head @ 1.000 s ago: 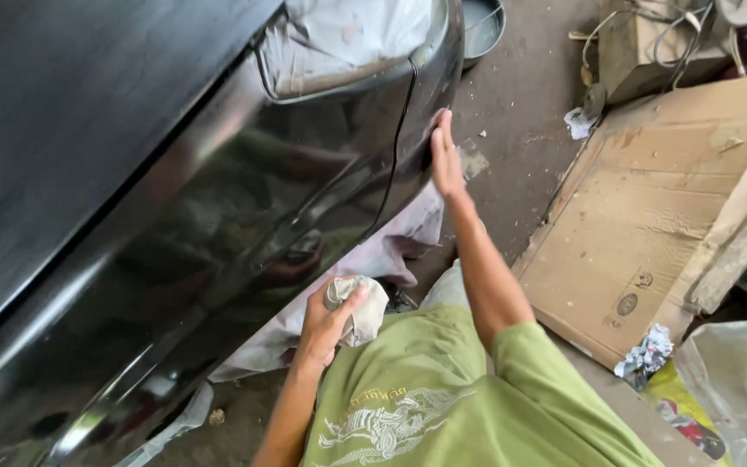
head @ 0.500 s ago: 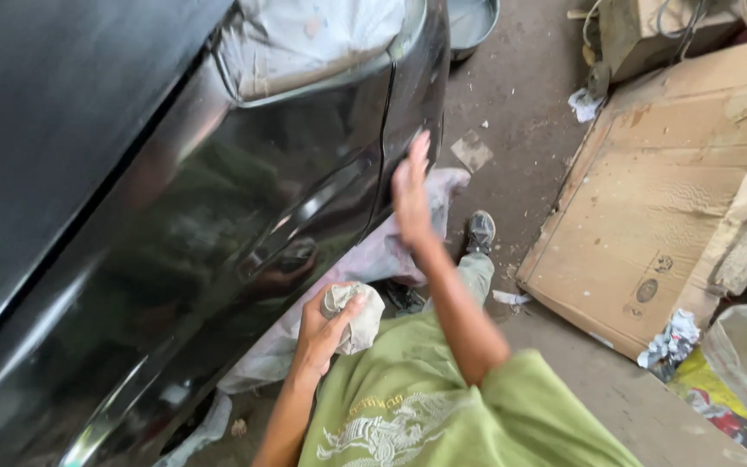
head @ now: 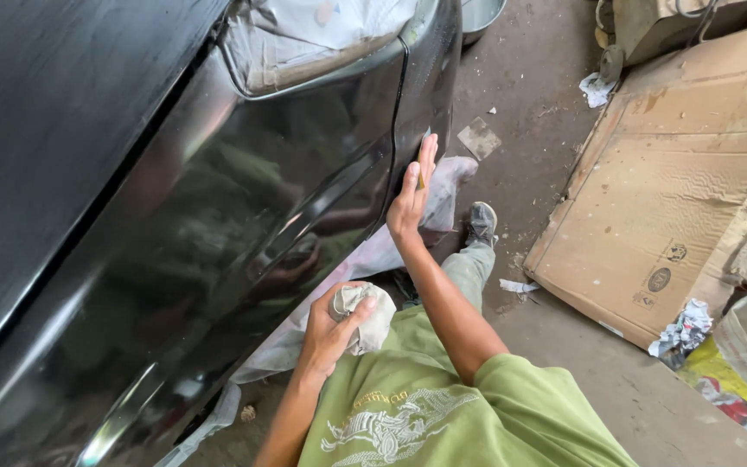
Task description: The person scrubs the front bumper and headlight area of a black car using a sponge and a cloth. They repeatedly dip the sponge into a bucket of water and wipe the car's surface, focusing on the lower front section.
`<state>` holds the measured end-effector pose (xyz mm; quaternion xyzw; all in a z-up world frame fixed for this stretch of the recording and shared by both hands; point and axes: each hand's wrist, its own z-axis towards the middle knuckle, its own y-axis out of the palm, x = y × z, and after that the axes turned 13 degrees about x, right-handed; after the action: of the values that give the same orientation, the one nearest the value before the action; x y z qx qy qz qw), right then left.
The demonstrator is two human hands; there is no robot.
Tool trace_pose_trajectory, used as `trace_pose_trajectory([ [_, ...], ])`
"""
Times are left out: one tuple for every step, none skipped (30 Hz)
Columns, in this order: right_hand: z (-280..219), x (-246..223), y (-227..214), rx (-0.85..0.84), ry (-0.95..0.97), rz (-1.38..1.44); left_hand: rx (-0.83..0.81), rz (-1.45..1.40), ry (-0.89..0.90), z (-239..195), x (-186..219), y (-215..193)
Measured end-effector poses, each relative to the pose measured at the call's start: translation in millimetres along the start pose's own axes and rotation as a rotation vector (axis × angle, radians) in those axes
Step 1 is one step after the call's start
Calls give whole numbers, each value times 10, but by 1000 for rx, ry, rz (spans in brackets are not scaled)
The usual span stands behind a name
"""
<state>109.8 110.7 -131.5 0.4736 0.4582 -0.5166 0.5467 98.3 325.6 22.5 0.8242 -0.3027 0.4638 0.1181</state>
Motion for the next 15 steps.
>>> trace_pose_trajectory([
  [-22, -20, 31, 52, 20, 12, -14, -8, -6, 13, 6, -4],
  [-48, -37, 50, 48, 26, 1, -14, -11, -18, 22, -33, -14],
  [-47, -57, 106, 92, -3, 39, -21, -15, -7, 58, -58, -23],
  [-47, -89, 144, 135, -31, 78, -29, -18, 4, 74, -82, -23],
  [-9, -78, 194, 139, -34, 79, -33, -18, 7, 142, -2, -8],
  [19, -69, 218, 133, -45, 76, -50, -9, 15, 187, 62, 16],
  [-31, -43, 150, 125, -49, 61, -68, -3, 8, 157, 62, 39],
  [-98, -8, 46, 126, -46, 50, -73, -4, -2, 77, 58, 70],
  [-56, 5, 57, 82, -61, 14, -93, 1, 8, 93, 120, 108],
  [-5, 11, 58, 38, -76, -23, -114, 6, 19, 97, 188, 156],
  [-15, -85, -8, 46, -75, -18, -116, 14, 23, 44, 221, 163],
  [-15, -165, -71, -25, -39, -37, -125, 4, 25, 8, 251, 180],
  [-23, -229, -140, -93, 3, -57, -135, -2, 22, -21, 275, 195],
  [-260, -246, -193, -84, 9, -54, -139, 9, 21, -53, 262, 181],
  [-431, -260, -227, -100, -56, 38, -143, 17, 36, -40, 272, 198],
])
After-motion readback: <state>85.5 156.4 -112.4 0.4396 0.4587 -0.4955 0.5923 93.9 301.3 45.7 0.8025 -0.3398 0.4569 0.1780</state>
